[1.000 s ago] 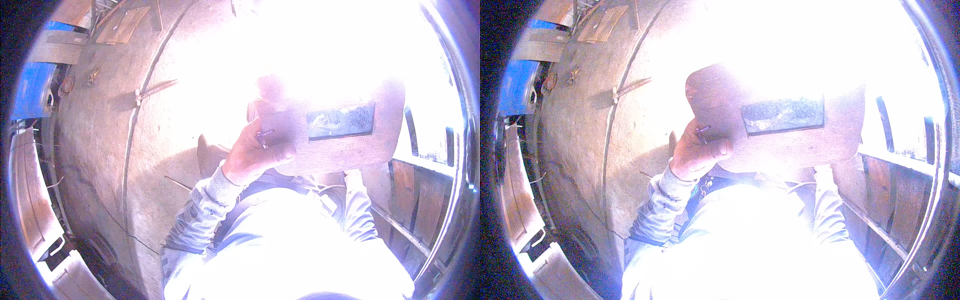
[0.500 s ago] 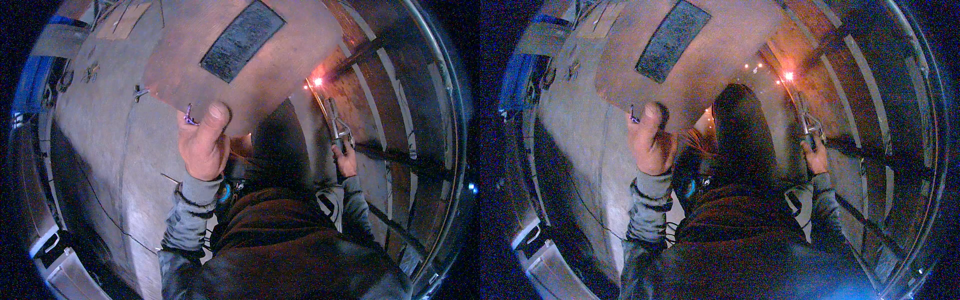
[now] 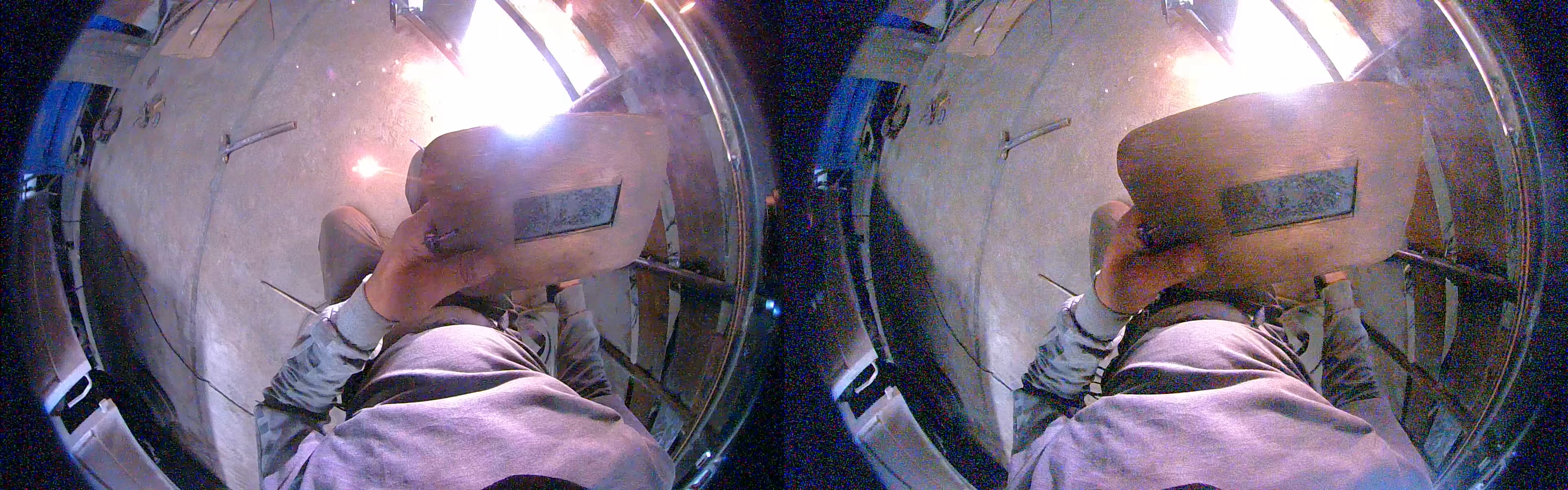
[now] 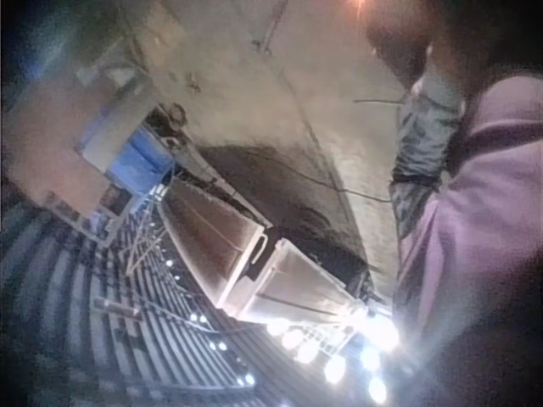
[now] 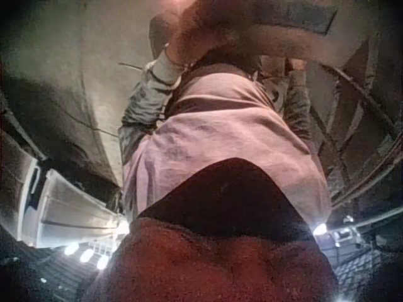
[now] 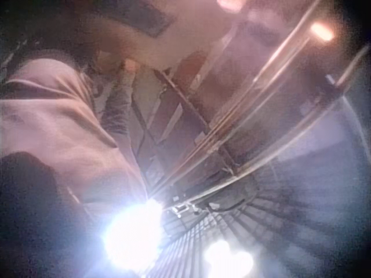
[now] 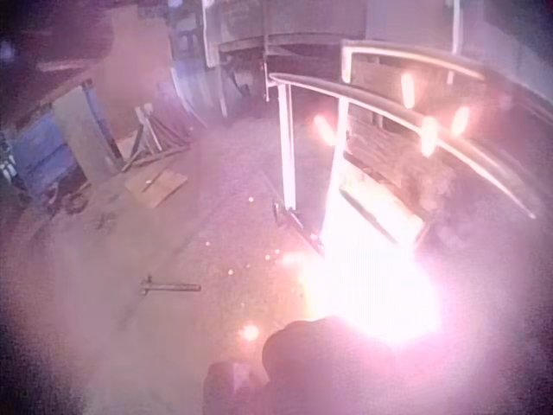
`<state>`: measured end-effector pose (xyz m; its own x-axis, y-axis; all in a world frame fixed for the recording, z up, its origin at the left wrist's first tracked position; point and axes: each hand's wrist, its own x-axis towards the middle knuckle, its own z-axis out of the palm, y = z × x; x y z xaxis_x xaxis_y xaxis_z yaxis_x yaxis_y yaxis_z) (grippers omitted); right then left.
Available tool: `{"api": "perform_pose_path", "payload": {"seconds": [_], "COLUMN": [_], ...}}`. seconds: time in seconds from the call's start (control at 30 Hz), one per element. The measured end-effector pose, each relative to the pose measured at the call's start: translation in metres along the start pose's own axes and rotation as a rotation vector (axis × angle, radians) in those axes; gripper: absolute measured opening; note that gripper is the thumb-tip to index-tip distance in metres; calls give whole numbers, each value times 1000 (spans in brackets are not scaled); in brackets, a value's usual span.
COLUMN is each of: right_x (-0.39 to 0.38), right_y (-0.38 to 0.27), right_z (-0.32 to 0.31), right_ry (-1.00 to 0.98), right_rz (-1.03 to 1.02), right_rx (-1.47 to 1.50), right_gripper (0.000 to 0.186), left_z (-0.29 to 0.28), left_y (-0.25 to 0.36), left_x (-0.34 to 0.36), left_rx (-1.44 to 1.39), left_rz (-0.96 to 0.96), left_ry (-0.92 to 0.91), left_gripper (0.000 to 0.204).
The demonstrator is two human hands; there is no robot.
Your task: The person kneels on the floor and welds a metal frame structure using a welding torch and a handheld protective shield. They repeatedly lower the shield to protect their eyes while creating welds along the frame's joints.
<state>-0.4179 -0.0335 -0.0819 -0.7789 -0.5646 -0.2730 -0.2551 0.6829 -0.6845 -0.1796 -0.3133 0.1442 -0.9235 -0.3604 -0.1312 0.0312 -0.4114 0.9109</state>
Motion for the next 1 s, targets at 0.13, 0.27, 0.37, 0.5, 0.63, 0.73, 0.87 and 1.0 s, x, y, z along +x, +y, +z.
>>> {"api": "perform_pose_path", "payload": {"seconds": [0.13, 0.27, 0.37, 0.5, 0.63, 0.73, 0.87, 1.0], "right_x": [-4, -6, -7, -12, -16, -20, -23, -27], "right_y": [-3, -2, -2, -1, 0, -1, -2, -4], "right_z": [-1, -4, -7, -12, -17, -20, -24, -27], "right_ry": [0, -5, -10, -18, -23, -25, -25, -29], "right_rz": [24, 38, 43, 63, 80, 88, 101, 108], "right_rx": [15, 23, 29, 33, 44, 52, 58, 64], "right_gripper": [73, 73, 73, 72, 72, 72, 72, 72], "left_z": [-6, -5, -5, -3, -5, -1, -2, -7], "left_y": [-4, -2, -8, -11, -3, 6, 2, -5], "left_x": [-4, -5, -7, -7, -10, -15, -16, -16], "left_rx": [123, 34, -57, 104, 119, -252, -109, 105], "left_rz": [28, -21, 6, 229, 191, -48, -15, 101], "left_ry": [-19, -25, -41, -42, -49, -27, -71, -97], "left_gripper": [68, 66, 67, 62, 55, 51, 53, 54]}}
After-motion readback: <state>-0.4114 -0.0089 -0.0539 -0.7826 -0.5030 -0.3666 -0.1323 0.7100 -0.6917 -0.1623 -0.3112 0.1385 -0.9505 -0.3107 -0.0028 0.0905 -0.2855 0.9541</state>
